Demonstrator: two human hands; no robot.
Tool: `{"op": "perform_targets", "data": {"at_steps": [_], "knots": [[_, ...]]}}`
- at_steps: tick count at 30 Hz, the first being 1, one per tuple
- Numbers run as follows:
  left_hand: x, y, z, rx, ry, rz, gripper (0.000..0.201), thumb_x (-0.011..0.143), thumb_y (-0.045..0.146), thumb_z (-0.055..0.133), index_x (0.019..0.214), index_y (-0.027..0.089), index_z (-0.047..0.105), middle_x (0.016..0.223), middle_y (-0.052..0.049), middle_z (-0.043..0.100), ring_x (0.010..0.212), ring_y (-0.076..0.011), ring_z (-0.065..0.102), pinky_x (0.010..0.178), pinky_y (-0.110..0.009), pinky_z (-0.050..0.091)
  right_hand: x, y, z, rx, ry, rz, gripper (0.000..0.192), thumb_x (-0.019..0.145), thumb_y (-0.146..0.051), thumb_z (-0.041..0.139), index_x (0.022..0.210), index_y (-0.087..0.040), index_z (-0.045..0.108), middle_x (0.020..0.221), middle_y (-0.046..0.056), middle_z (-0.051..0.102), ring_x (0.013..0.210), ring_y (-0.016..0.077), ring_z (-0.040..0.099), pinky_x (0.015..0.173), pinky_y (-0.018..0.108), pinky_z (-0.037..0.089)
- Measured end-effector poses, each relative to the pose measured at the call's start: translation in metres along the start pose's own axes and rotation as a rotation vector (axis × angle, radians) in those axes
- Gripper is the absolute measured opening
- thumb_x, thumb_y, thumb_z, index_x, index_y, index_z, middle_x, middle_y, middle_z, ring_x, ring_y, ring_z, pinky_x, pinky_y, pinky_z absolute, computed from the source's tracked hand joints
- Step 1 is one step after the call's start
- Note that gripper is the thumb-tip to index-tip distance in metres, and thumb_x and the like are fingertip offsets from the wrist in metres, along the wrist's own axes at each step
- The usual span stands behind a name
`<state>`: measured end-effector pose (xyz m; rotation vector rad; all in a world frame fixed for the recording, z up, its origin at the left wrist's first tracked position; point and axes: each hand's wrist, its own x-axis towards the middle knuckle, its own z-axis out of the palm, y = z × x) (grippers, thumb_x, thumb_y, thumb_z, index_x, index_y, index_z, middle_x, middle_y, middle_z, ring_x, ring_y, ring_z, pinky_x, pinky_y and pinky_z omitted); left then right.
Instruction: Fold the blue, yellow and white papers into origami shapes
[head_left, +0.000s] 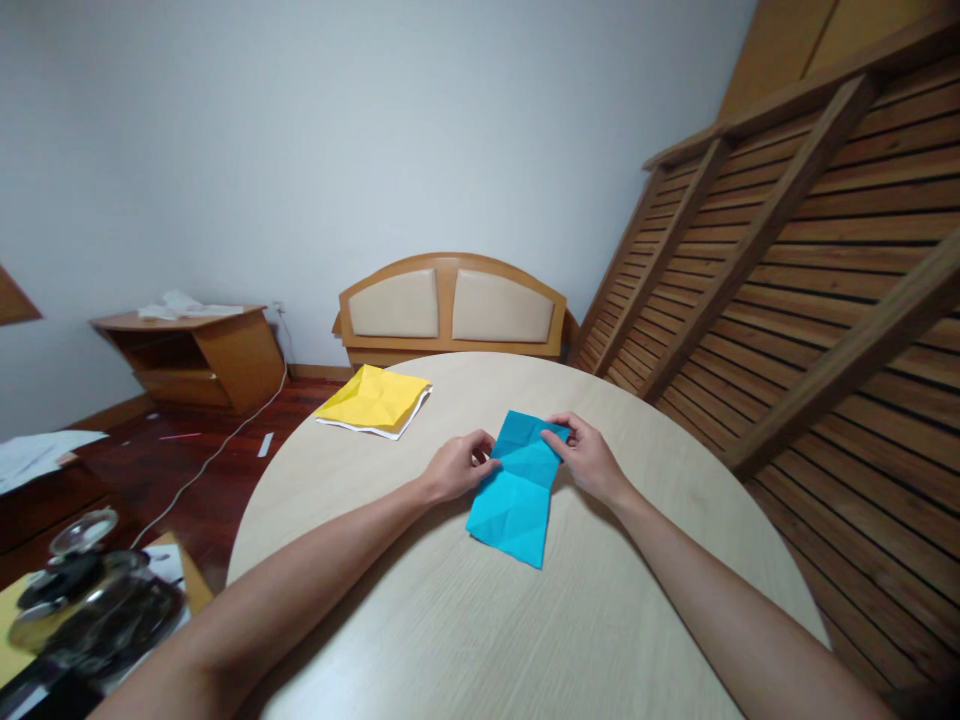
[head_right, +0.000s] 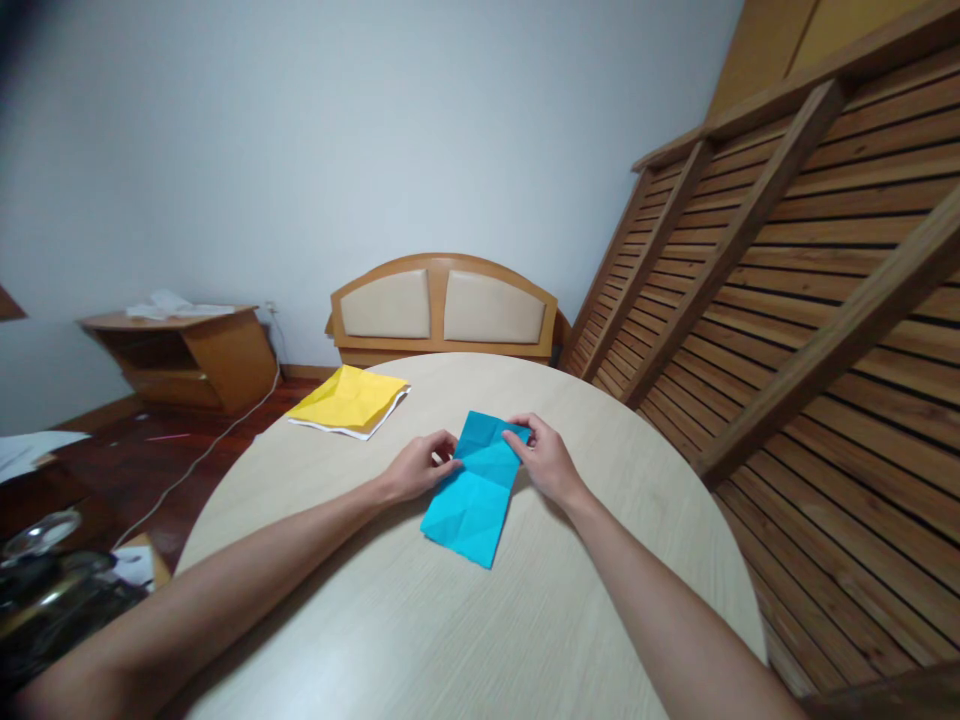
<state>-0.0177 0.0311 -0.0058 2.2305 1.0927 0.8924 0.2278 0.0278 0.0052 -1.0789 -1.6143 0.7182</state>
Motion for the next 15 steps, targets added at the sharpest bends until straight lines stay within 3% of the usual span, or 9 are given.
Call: {"op": "perform_targets", "data": {"at_steps": [8, 15], "knots": [[-0.002, 0.0, 0.0, 0.069, -0.008, 0.064, 0.015, 0.089, 0.022, 0.052, 0.101, 0.019, 0.059, 0.089, -0.003, 0.069, 0.076, -0.0157, 0.064, 0.066, -0.024, 0.049, -0.001, 0.005, -0.01, 0.035, -0.094, -0.019, 0.029, 0.08, -0.042, 0.069, 0.097, -0.019, 0.065, 0.084, 0.003, 0.067, 0.068, 0.0169, 0.061, 0.061, 0.029, 0.051], [-0.002, -0.003, -0.001, 0.005, -0.058, 0.134, 0.022, 0.087, 0.014, 0.05, 0.102, 0.017, 0.064, 0.097, -0.004, 0.07, 0.081, -0.0154, 0.065, 0.07, -0.023, 0.051, 0.002, 0.012, -0.013, 0.044, -0.115, -0.054, 0.018, 0.077, -0.028, 0.061, 0.089, -0.019, 0.071, 0.108, 0.009, 0.069, 0.088, 0.0202, 0.066, 0.07, 0.032, 0.055]]}}
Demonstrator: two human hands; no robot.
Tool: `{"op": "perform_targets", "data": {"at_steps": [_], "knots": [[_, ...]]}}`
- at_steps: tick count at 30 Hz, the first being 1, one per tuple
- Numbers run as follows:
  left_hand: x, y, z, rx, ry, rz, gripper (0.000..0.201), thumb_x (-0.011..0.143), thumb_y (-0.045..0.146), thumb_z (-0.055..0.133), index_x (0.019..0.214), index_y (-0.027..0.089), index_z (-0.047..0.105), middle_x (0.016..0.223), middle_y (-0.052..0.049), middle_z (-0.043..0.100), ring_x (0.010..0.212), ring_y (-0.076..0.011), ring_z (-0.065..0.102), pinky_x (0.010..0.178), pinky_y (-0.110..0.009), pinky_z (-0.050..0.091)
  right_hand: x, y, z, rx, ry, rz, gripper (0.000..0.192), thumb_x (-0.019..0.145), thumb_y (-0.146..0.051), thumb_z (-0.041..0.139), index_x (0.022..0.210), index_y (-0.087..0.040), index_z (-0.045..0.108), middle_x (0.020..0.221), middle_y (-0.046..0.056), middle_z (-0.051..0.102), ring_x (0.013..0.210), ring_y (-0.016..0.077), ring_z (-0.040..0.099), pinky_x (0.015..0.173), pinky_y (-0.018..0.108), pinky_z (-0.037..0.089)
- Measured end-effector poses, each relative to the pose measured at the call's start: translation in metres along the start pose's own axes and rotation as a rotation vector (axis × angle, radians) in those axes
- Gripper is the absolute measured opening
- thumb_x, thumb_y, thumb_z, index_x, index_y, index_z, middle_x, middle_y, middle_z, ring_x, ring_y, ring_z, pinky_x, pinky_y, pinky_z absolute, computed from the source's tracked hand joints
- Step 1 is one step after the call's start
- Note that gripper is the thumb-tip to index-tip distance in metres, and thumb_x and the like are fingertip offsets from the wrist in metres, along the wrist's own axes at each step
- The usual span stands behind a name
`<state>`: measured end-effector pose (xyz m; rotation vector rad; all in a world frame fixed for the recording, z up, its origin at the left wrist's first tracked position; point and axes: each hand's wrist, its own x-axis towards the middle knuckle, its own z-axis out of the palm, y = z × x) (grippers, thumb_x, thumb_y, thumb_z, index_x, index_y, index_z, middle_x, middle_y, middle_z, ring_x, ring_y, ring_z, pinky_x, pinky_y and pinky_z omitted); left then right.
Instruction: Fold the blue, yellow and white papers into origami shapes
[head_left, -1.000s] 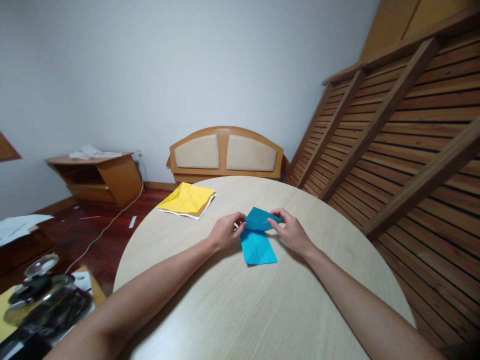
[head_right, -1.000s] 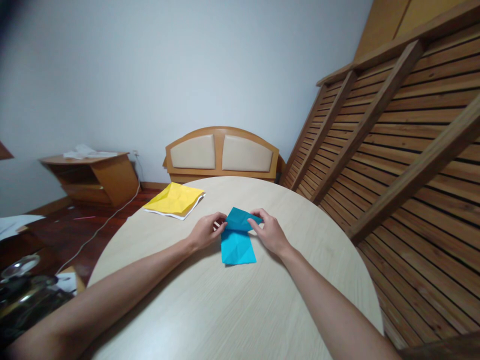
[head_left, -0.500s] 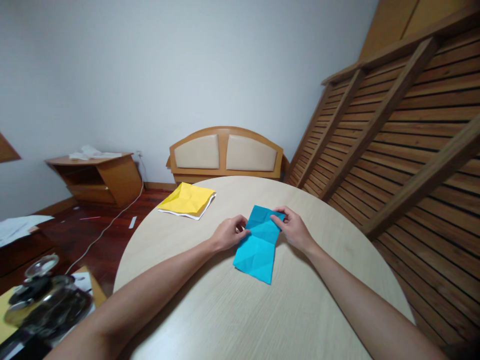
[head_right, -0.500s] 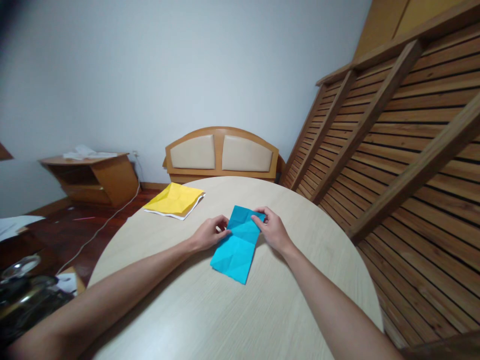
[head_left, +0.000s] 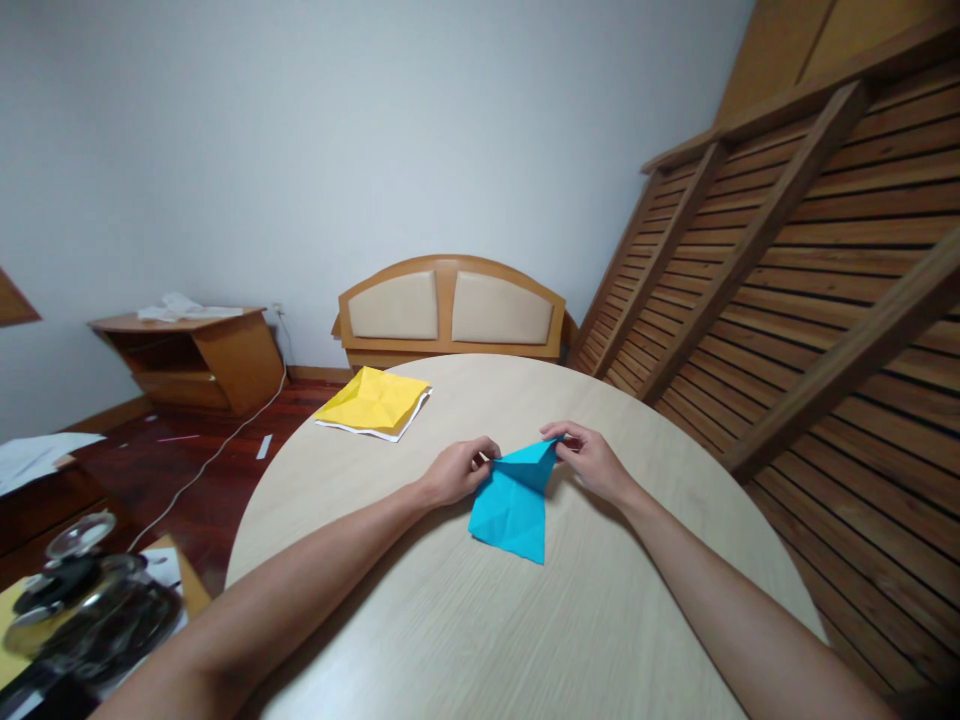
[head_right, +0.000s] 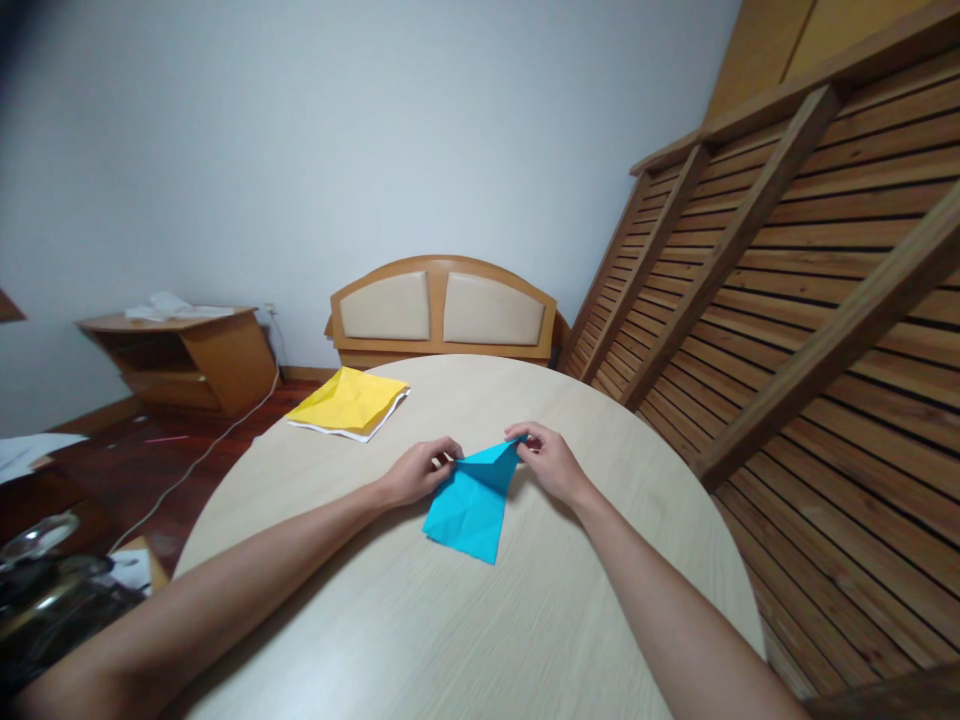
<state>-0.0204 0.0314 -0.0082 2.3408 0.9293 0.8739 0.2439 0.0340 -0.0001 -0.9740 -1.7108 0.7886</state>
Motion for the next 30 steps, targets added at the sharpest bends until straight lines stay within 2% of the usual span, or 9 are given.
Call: {"op": "perform_targets", "data": {"at_steps": [6, 12, 16, 18, 21, 25, 30], "knots": [[0.0, -0.002, 0.001, -0.06, -0.034, -0.007, 0.024, 0.089, 0.019, 0.055, 0.108, 0.017, 0.069, 0.102, -0.004, 0.073, 0.081, -0.0142, 0.065, 0.073, -0.023, 0.051, 0.002, 0.007, -0.002, -0.009, 0.01, -0.011, 0.017, 0.075, -0.026, 0.06, 0.081, -0.019, 0.074, 0.115, 0.01, 0.067, 0.099, 0.0229, 0.065, 0.076, 0.034, 0.055], [0.001, 0.0, 0.002, -0.137, -0.06, -0.063, 0.026, 0.088, 0.033, 0.064, 0.106, 0.017, 0.074, 0.099, -0.006, 0.075, 0.074, -0.0145, 0.065, 0.068, -0.024, 0.051, 0.001, 0.005, -0.002, -0.033, 0.014, -0.019, 0.017, 0.076, -0.028, 0.061, 0.08, -0.02, 0.075, 0.115, 0.01, 0.067, 0.107, 0.0244, 0.063, 0.085, 0.037, 0.054], [0.003, 0.0, 0.004, -0.137, 0.0, -0.096, 0.022, 0.088, 0.032, 0.062, 0.098, 0.018, 0.076, 0.095, -0.005, 0.076, 0.077, -0.0158, 0.066, 0.072, -0.025, 0.051, 0.001, -0.001, 0.002, 0.029, 0.055, 0.073, 0.025, 0.08, -0.031, 0.058, 0.097, -0.02, 0.073, 0.114, 0.009, 0.068, 0.092, 0.0209, 0.066, 0.081, 0.037, 0.055], [0.005, 0.001, 0.004, -0.138, 0.046, -0.129, 0.02, 0.087, 0.03, 0.062, 0.093, 0.017, 0.075, 0.09, -0.005, 0.075, 0.077, -0.0163, 0.066, 0.072, -0.025, 0.051, 0.001, -0.004, 0.006, 0.118, 0.092, 0.163, 0.03, 0.083, -0.035, 0.056, 0.108, -0.021, 0.067, 0.114, 0.009, 0.069, 0.085, 0.0192, 0.066, 0.077, 0.035, 0.056], [0.006, 0.001, 0.004, -0.136, 0.097, -0.178, 0.017, 0.086, 0.028, 0.061, 0.088, 0.016, 0.073, 0.086, -0.005, 0.074, 0.074, -0.0162, 0.065, 0.069, -0.025, 0.05, 0.001, -0.007, 0.012, 0.236, 0.111, 0.251, 0.043, 0.086, -0.045, 0.058, 0.122, -0.023, 0.055, 0.116, 0.009, 0.069, 0.085, 0.0199, 0.068, 0.074, 0.034, 0.057], [0.006, 0.002, 0.004, -0.12, 0.136, -0.186, 0.018, 0.083, 0.029, 0.062, 0.093, 0.016, 0.07, 0.085, -0.004, 0.071, 0.072, -0.0151, 0.063, 0.065, -0.024, 0.049, 0.0, -0.005, 0.023, 0.178, 0.118, 0.231, 0.066, 0.078, -0.049, 0.072, 0.131, -0.021, 0.045, 0.102, 0.008, 0.073, 0.084, 0.0217, 0.068, 0.073, 0.035, 0.056], [0.006, 0.002, 0.008, -0.12, 0.093, -0.183, 0.03, 0.085, 0.037, 0.061, 0.103, 0.014, 0.071, 0.08, -0.004, 0.07, 0.071, -0.0158, 0.063, 0.066, -0.026, 0.048, -0.003, -0.006, 0.033, 0.133, 0.061, 0.165, 0.066, 0.078, -0.046, 0.073, 0.131, -0.019, 0.044, 0.099, 0.009, 0.074, 0.082, 0.0215, 0.068, 0.071, 0.035, 0.056]]}}
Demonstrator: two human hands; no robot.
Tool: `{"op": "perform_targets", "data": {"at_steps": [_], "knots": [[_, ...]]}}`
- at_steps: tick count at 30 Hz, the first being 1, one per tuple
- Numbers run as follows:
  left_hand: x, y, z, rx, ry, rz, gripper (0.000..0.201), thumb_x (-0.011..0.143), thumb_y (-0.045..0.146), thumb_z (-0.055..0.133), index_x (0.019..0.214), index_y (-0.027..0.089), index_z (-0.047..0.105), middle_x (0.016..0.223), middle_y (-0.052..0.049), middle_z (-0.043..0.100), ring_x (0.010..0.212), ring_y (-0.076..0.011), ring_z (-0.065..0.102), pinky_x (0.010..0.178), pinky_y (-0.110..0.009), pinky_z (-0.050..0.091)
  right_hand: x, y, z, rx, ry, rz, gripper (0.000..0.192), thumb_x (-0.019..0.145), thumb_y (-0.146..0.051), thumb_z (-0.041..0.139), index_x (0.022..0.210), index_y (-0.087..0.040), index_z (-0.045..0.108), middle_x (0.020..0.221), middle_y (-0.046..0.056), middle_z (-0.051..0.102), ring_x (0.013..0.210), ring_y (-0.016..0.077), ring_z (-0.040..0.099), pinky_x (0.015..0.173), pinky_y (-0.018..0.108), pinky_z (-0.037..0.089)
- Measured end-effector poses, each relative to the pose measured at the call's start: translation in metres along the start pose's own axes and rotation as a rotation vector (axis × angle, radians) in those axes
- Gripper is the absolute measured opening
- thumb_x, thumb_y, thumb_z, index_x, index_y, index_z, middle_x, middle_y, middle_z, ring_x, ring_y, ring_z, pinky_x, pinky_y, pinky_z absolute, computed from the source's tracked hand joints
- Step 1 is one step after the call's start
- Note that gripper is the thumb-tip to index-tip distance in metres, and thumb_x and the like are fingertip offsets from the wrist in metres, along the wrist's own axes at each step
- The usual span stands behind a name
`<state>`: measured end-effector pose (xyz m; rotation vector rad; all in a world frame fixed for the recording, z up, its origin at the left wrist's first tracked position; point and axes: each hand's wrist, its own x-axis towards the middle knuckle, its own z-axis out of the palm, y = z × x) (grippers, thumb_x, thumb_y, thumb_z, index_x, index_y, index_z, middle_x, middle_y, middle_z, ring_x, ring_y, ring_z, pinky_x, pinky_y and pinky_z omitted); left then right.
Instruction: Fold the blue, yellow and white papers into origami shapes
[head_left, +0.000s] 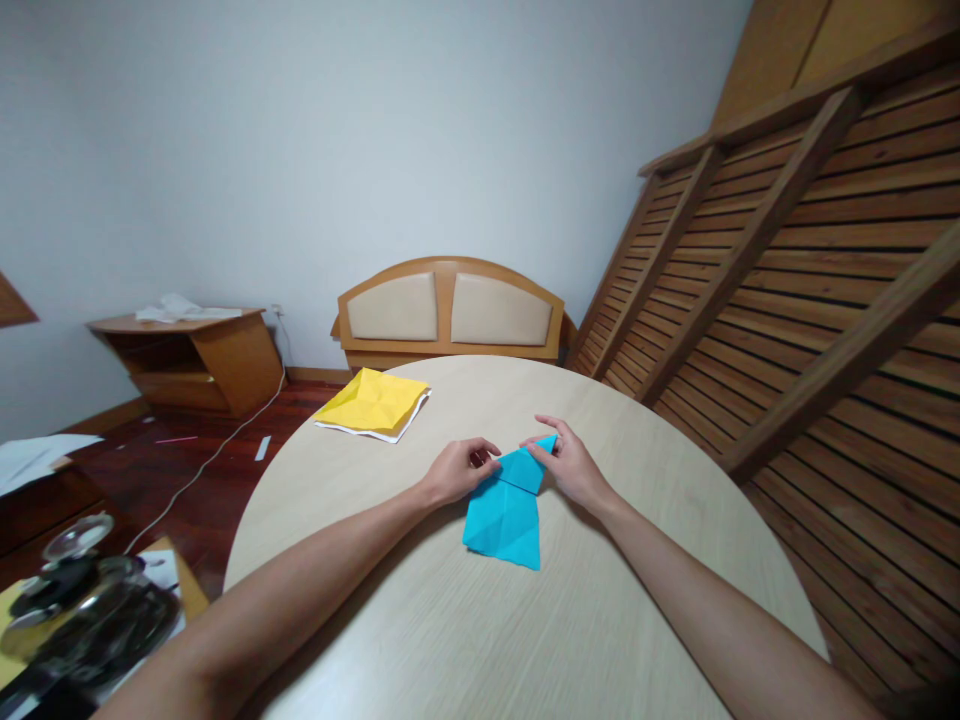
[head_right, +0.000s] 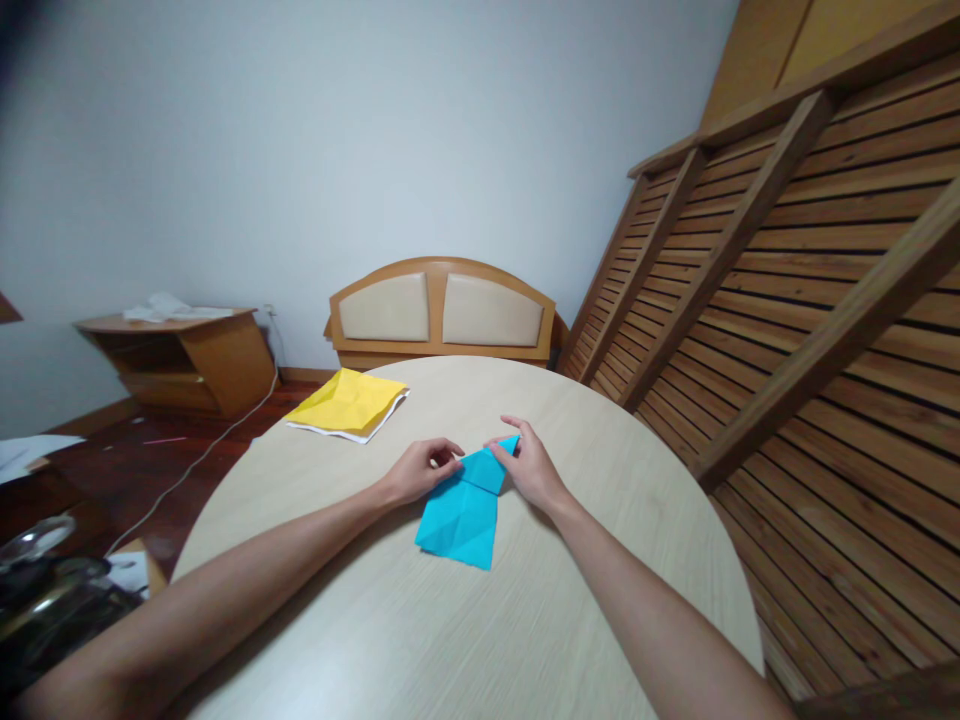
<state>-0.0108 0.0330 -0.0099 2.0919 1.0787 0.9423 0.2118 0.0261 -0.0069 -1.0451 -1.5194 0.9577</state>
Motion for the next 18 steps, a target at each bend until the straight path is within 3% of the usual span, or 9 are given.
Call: {"op": "perform_targets", "data": {"at_steps": [5, 11, 18], "knots": [[-0.001, 0.003, 0.002, -0.056, -0.086, 0.007, 0.03, 0.088, 0.04, 0.058, 0.095, 0.014, 0.072, 0.085, -0.006, 0.074, 0.072, -0.0161, 0.063, 0.066, -0.026, 0.047, -0.005, -0.008, 0.006, 0.04, -0.1, -0.009, 0.069, 0.078, -0.048, 0.074, 0.133, -0.018, 0.044, 0.099, 0.01, 0.075, 0.078, 0.02, 0.069, 0.068, 0.033, 0.055], [-0.003, 0.006, 0.003, -0.089, -0.106, 0.015, 0.032, 0.089, 0.042, 0.059, 0.088, 0.013, 0.072, 0.082, -0.006, 0.072, 0.072, -0.0156, 0.062, 0.064, -0.024, 0.046, -0.009, -0.014, 0.011, 0.019, -0.114, -0.02, 0.064, 0.075, -0.042, 0.078, 0.128, -0.018, 0.051, 0.097, 0.009, 0.077, 0.083, 0.0219, 0.071, 0.069, 0.033, 0.056], [-0.003, 0.009, 0.003, -0.113, -0.116, 0.051, 0.029, 0.09, 0.04, 0.058, 0.088, 0.013, 0.069, 0.081, -0.005, 0.07, 0.072, -0.0149, 0.06, 0.064, -0.024, 0.045, -0.008, -0.016, 0.01, -0.011, -0.115, -0.01, 0.07, 0.076, -0.042, 0.078, 0.133, -0.016, 0.048, 0.081, 0.004, 0.076, 0.063, 0.0158, 0.064, 0.052, 0.025, 0.047]]}}
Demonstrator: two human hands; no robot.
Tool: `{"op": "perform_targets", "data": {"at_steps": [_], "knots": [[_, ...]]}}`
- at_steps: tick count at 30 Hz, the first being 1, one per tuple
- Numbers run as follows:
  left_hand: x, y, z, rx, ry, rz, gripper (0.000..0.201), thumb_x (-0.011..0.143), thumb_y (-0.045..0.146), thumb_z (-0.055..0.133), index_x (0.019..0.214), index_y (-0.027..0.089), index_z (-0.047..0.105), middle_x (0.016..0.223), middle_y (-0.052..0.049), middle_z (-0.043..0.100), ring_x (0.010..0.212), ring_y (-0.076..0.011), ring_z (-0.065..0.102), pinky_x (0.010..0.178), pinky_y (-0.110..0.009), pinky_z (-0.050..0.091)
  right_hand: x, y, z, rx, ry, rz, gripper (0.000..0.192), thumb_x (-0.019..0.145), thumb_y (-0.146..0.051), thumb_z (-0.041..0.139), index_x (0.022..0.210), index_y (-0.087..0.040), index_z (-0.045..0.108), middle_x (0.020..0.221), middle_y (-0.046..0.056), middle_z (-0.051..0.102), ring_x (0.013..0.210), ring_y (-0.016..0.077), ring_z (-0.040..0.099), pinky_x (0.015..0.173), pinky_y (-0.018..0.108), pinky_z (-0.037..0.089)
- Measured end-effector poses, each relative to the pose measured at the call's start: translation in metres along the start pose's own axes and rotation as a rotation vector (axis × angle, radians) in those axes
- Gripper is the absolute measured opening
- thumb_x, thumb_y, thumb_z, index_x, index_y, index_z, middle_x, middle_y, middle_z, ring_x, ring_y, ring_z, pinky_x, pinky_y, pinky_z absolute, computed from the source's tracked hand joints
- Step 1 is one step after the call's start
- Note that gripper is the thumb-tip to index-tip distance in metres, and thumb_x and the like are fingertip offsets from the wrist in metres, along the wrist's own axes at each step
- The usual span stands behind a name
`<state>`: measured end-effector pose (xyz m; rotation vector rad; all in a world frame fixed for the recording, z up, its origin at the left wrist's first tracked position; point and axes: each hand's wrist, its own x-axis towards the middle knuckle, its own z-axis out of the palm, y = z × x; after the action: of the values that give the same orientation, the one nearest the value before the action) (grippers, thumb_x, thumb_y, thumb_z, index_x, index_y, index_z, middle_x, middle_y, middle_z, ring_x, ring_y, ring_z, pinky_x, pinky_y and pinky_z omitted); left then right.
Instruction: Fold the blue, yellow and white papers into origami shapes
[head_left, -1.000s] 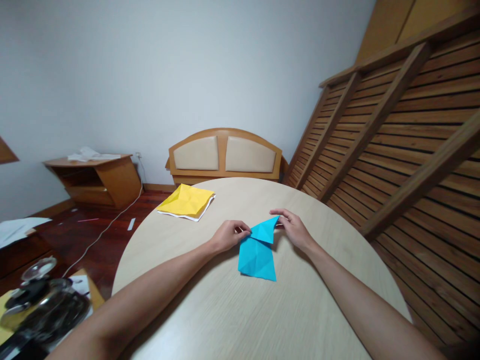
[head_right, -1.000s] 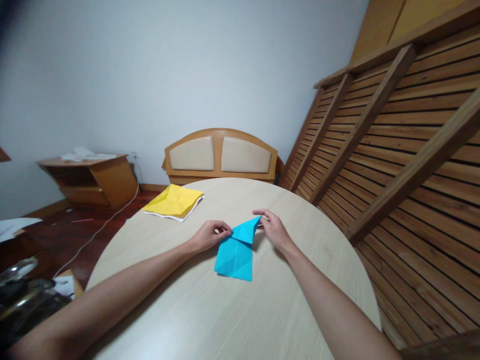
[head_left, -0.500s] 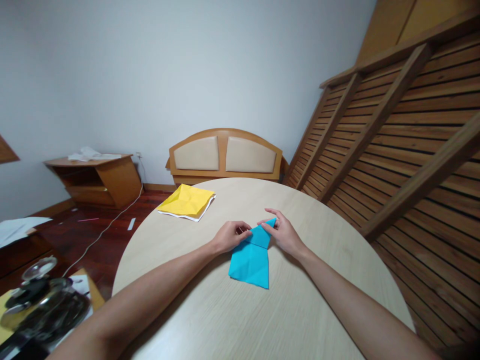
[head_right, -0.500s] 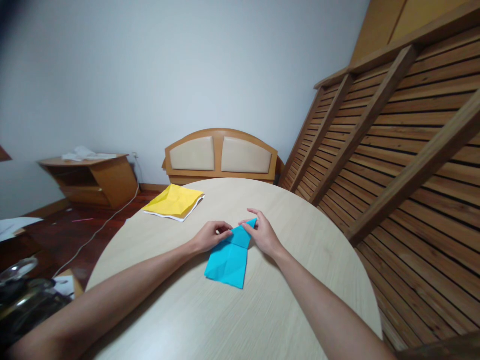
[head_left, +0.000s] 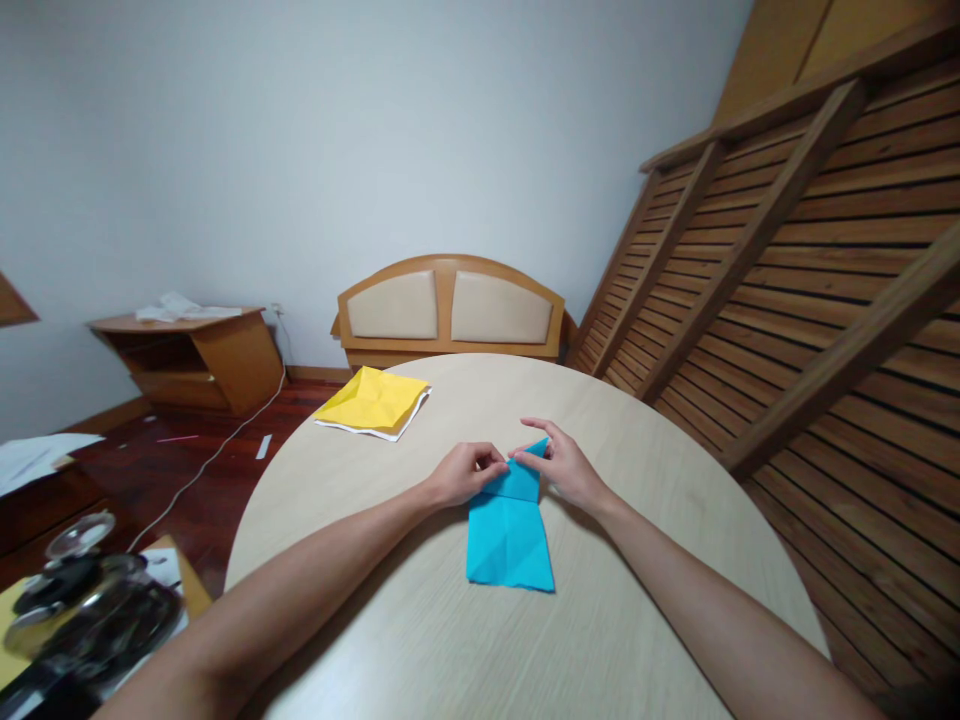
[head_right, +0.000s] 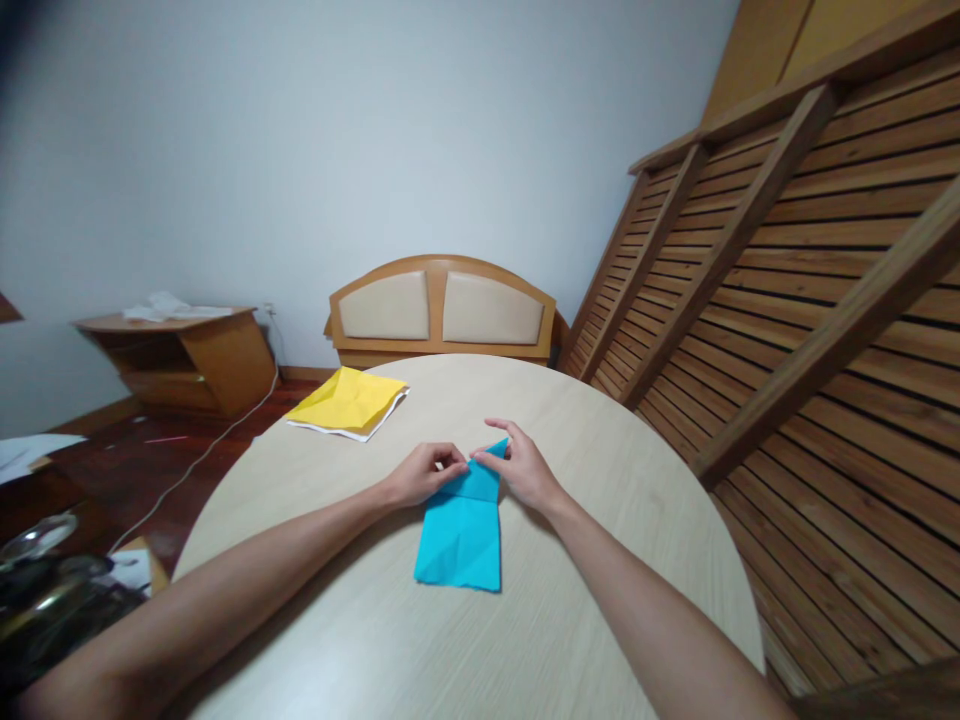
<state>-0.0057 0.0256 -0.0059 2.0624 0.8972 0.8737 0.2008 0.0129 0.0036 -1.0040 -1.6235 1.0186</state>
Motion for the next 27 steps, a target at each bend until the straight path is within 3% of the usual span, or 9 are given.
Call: {"op": "perform_targets", "data": {"at_steps": [3, 9, 12, 15, 17, 20, 23, 27], "knots": [[0.001, 0.001, 0.0, 0.003, 0.001, -0.031, 0.028, 0.089, 0.039, 0.058, 0.085, 0.013, 0.068, 0.081, -0.005, 0.07, 0.072, -0.0149, 0.06, 0.063, -0.024, 0.045, 0.002, 0.0, -0.005, 0.049, 0.002, 0.028, 0.065, 0.078, -0.047, 0.075, 0.13, -0.017, 0.05, 0.079, 0.004, 0.075, 0.063, 0.0162, 0.065, 0.055, 0.027, 0.049], [0.0, -0.003, 0.001, 0.062, 0.015, -0.058, 0.028, 0.088, 0.039, 0.058, 0.086, 0.013, 0.068, 0.077, -0.004, 0.069, 0.068, -0.0147, 0.059, 0.06, -0.023, 0.043, 0.008, 0.005, -0.02, 0.102, 0.042, 0.075, 0.06, 0.079, -0.051, 0.071, 0.126, -0.02, 0.051, 0.094, 0.009, 0.076, 0.081, 0.0215, 0.071, 0.071, 0.034, 0.055], [0.001, -0.007, 0.0, 0.124, 0.07, -0.102, 0.026, 0.087, 0.037, 0.058, 0.085, 0.014, 0.069, 0.076, -0.003, 0.069, 0.067, -0.015, 0.06, 0.06, -0.024, 0.043, 0.01, 0.008, -0.025, -0.02, 0.146, -0.008, 0.054, 0.08, -0.049, 0.07, 0.124, -0.021, 0.054, 0.097, 0.009, 0.075, 0.085, 0.0224, 0.069, 0.069, 0.034, 0.055], [0.003, -0.009, -0.003, 0.215, 0.179, -0.215, 0.022, 0.086, 0.034, 0.058, 0.084, 0.015, 0.069, 0.075, -0.003, 0.069, 0.066, -0.0155, 0.06, 0.058, -0.024, 0.041, 0.006, 0.004, -0.024, -0.271, 0.214, -0.162, 0.036, 0.084, -0.043, 0.066, 0.112, -0.02, 0.063, 0.099, 0.009, 0.072, 0.085, 0.0222, 0.067, 0.072, 0.035, 0.053], [0.003, -0.009, -0.005, 0.284, 0.242, -0.289, 0.018, 0.085, 0.031, 0.059, 0.084, 0.016, 0.069, 0.077, -0.003, 0.07, 0.067, -0.0159, 0.062, 0.057, -0.023, 0.039, 0.001, -0.003, -0.018, -0.413, 0.135, -0.236, 0.025, 0.088, -0.039, 0.063, 0.104, -0.021, 0.068, 0.102, 0.009, 0.071, 0.086, 0.0218, 0.066, 0.076, 0.036, 0.053], [0.001, -0.007, -0.008, 0.373, 0.285, -0.345, 0.017, 0.083, 0.028, 0.062, 0.096, 0.018, 0.065, 0.079, -0.003, 0.071, 0.069, -0.0166, 0.064, 0.057, -0.023, 0.038, -0.009, -0.013, -0.006, -0.494, -0.135, -0.296, 0.025, 0.09, -0.038, 0.063, 0.108, -0.023, 0.071, 0.111, 0.008, 0.071, 0.1, 0.0239, 0.065, 0.09, 0.039, 0.05], [-0.002, -0.004, -0.01, 0.489, 0.259, -0.325, 0.024, 0.085, 0.028, 0.061, 0.108, 0.021, 0.061, 0.079, -0.002, 0.071, 0.07, -0.0177, 0.064, 0.059, -0.024, 0.038, -0.016, -0.017, 0.005, -0.58, -0.373, -0.295, 0.047, 0.083, -0.045, 0.071, 0.125, -0.024, 0.066, 0.13, 0.009, 0.065, 0.121, 0.029, 0.057, 0.106, 0.045, 0.041], [-0.005, -0.003, -0.013, 0.649, 0.185, -0.267, 0.023, 0.09, 0.031, 0.056, 0.112, 0.024, 0.062, 0.081, -0.003, 0.071, 0.075, -0.0198, 0.066, 0.065, -0.026, 0.042, -0.021, -0.015, 0.009, -0.689, -0.48, -0.261, 0.071, 0.074, -0.059, 0.075, 0.136, -0.026, 0.06, 0.141, 0.01, 0.058, 0.13, 0.0342, 0.05, 0.113, 0.051, 0.032]]}}
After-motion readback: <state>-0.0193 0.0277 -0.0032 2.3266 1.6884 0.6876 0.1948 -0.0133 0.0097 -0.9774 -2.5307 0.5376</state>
